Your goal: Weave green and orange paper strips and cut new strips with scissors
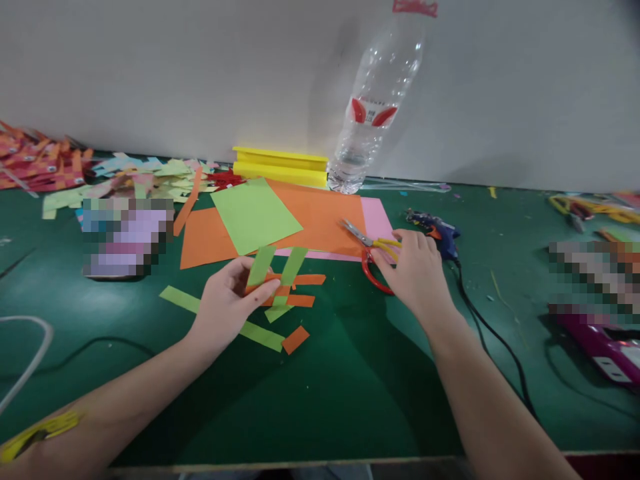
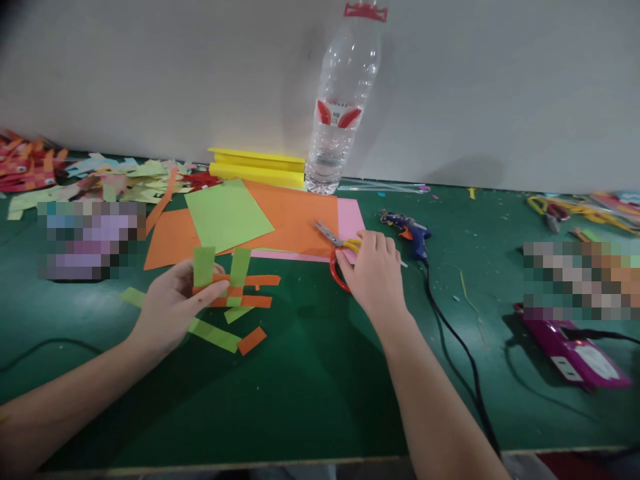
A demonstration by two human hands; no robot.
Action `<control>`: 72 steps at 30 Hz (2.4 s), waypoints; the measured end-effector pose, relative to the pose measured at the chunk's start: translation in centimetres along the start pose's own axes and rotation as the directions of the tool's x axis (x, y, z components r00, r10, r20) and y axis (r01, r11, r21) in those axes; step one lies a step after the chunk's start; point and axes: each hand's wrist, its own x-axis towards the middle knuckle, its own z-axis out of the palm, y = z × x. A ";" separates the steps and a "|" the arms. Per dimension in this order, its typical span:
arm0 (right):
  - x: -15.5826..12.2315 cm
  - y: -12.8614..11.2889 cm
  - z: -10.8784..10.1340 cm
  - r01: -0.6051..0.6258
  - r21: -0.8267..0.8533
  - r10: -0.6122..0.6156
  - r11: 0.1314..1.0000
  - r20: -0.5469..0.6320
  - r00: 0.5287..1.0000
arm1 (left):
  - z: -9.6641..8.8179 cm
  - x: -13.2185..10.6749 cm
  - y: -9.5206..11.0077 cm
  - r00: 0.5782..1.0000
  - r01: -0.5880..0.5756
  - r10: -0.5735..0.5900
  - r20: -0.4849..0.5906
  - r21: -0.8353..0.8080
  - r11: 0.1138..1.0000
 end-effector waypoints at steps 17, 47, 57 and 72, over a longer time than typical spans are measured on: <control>-0.5 -2.8 -0.7 0.057 0.410 -0.116 0.910 0.120 0.986 | -0.6 1.2 -1.2 0.994 0.099 -0.097 0.060 -0.040 0.994; -3.3 -8.1 -1.4 -0.566 0.721 -0.185 0.399 0.668 0.721 | -0.1 1.1 0.2 0.958 0.074 -0.083 0.275 0.043 0.996; -4.4 -10.3 -0.8 -0.428 0.768 -0.168 0.476 0.557 0.813 | -0.1 0.9 0.1 0.945 0.010 -0.042 0.323 0.102 0.995; -1.9 -11.7 1.2 -0.388 0.793 -0.249 0.470 0.541 0.804 | -1.4 2.6 -1.1 0.956 -0.001 -0.054 0.290 0.184 0.983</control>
